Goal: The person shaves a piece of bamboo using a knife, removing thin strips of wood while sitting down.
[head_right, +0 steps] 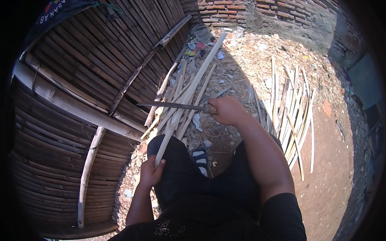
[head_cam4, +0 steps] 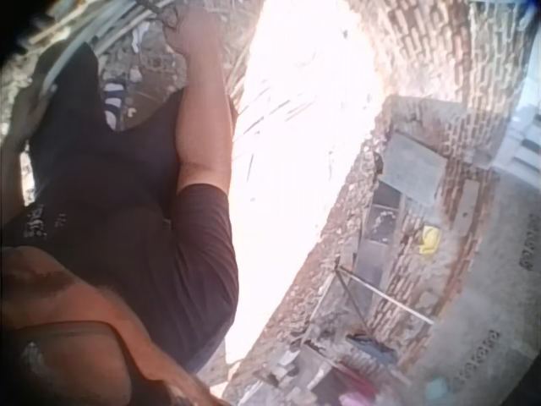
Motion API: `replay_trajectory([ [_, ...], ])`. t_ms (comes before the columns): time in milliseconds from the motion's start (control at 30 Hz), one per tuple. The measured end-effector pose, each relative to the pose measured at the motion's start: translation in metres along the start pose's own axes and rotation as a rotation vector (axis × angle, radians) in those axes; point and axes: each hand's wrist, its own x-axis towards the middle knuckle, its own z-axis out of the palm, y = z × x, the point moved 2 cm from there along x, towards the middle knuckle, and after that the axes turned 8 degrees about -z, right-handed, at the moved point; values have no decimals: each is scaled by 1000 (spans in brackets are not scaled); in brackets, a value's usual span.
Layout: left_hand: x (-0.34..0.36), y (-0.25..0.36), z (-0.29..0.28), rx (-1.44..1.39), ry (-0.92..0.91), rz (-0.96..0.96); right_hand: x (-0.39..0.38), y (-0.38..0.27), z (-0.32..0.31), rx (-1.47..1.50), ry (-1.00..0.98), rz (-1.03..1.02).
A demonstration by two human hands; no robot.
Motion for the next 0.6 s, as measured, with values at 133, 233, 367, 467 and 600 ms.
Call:
replay_trajectory([
  [133,1,-5,0,45,6,15,10,-42,12,-72,-180,-141],
  [233,1,-5,-2,57,0,32,11,-32,6,-105,-151,-70],
  [367,1,2,-2,80,4,37,2,29,-10,-7,169,215],
  [467,0,1,-2,61,-17,28,-5,42,-22,21,406,388],
  [600,0,0,0,8,-11,18,-3,23,-23,102,268,249],
])
